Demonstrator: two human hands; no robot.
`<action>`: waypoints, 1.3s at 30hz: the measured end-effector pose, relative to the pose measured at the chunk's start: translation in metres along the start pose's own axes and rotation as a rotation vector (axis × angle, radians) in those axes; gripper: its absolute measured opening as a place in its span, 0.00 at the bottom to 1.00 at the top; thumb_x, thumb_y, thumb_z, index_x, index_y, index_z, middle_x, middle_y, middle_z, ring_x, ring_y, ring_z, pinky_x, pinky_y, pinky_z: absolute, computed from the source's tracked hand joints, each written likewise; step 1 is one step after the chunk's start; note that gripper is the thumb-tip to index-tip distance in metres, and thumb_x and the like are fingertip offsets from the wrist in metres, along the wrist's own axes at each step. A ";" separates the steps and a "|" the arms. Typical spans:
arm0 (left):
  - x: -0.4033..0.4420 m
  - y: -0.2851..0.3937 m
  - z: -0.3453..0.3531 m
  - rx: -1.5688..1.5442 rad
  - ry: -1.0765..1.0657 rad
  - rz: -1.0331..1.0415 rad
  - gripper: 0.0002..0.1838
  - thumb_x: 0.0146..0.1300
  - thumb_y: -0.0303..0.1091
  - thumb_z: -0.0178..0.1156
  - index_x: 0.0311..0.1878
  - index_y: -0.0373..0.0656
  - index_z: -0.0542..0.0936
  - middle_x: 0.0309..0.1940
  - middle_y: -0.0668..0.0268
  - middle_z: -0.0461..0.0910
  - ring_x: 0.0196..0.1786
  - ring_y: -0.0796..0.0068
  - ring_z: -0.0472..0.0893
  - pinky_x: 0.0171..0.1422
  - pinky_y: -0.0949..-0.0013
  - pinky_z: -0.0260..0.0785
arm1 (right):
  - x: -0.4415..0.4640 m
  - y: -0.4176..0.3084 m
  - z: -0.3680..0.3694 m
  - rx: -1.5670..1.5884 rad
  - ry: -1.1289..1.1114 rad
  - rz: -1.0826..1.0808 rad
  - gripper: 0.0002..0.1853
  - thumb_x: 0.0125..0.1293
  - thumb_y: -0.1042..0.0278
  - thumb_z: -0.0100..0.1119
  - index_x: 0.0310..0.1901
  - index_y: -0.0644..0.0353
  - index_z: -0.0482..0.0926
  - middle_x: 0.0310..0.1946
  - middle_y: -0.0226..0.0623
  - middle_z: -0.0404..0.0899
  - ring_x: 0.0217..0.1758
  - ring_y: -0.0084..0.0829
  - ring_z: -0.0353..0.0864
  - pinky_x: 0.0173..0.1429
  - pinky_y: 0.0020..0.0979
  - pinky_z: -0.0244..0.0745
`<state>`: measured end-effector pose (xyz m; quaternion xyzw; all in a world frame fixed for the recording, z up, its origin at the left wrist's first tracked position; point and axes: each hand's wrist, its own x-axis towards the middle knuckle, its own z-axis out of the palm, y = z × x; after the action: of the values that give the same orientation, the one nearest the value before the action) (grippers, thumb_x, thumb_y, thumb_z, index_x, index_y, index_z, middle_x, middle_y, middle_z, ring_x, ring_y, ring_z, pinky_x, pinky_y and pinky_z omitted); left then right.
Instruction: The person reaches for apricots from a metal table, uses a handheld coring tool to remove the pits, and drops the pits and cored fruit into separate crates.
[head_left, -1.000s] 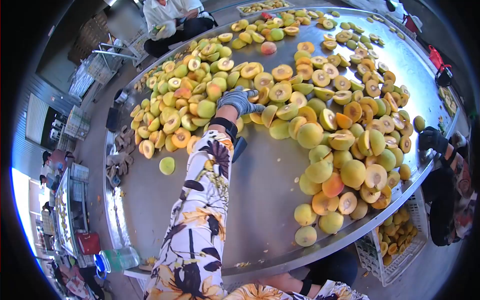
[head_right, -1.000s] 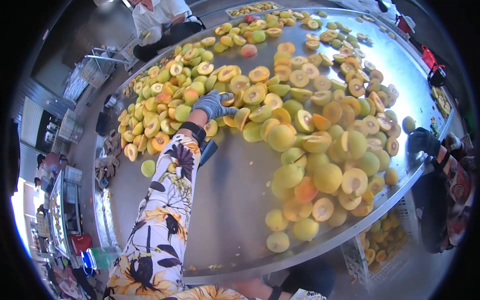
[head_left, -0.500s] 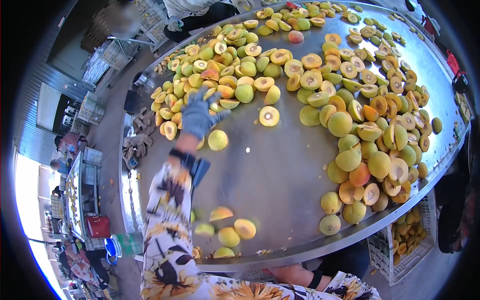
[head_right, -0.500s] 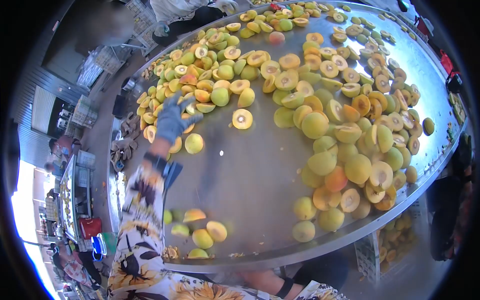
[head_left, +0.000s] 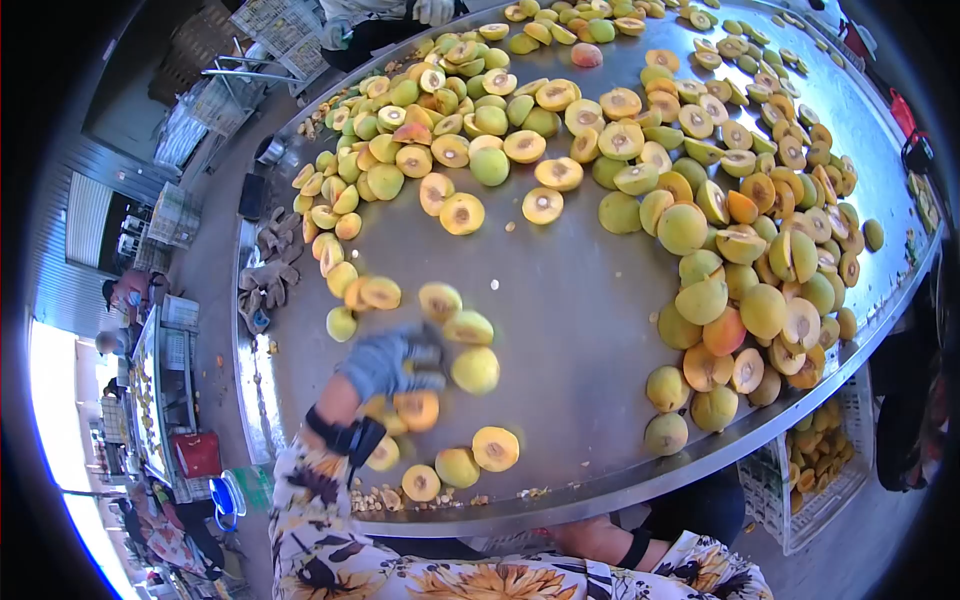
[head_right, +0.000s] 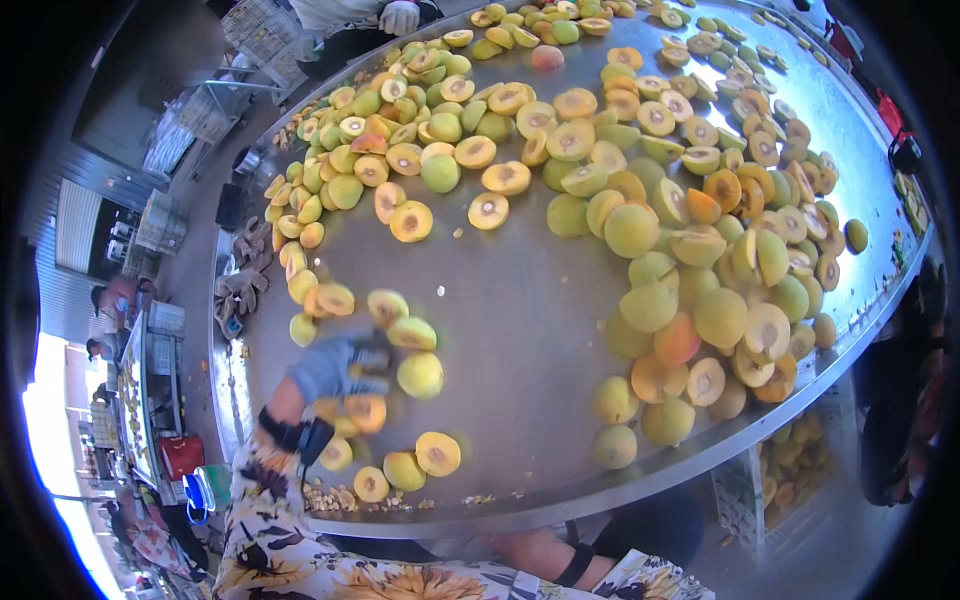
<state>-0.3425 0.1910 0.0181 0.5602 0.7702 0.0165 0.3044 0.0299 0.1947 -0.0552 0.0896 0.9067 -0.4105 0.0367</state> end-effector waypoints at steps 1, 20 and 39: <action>-0.013 -0.003 -0.003 -0.124 -0.187 0.042 0.26 0.46 0.54 0.64 0.48 0.51 0.77 0.48 0.64 0.74 0.50 0.60 0.73 0.57 0.62 0.64 | -0.003 -0.001 -0.001 -0.018 0.003 -0.006 0.11 0.54 0.66 0.51 0.41 0.55 0.74 0.37 0.39 0.75 0.43 0.40 0.74 0.47 0.39 0.69; 0.284 0.269 -0.047 0.396 0.244 0.108 0.40 0.43 0.73 0.50 0.57 0.61 0.71 0.64 0.59 0.56 0.65 0.49 0.56 0.66 0.53 0.50 | -0.032 0.019 0.012 0.116 -0.098 0.194 0.15 0.58 0.57 0.49 0.45 0.51 0.75 0.40 0.37 0.76 0.43 0.39 0.76 0.48 0.40 0.70; -0.030 0.021 -0.013 -0.304 0.139 -0.127 0.24 0.48 0.48 0.63 0.49 0.49 0.75 0.50 0.61 0.74 0.53 0.57 0.72 0.60 0.62 0.61 | -0.015 -0.007 0.007 -0.171 -0.198 -0.019 0.13 0.58 0.60 0.48 0.38 0.58 0.76 0.34 0.47 0.76 0.41 0.43 0.76 0.43 0.40 0.71</action>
<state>-0.3252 0.1769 0.0502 0.4557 0.8118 0.1520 0.3320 0.0433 0.1830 -0.0521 0.0366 0.9311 -0.3390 0.1294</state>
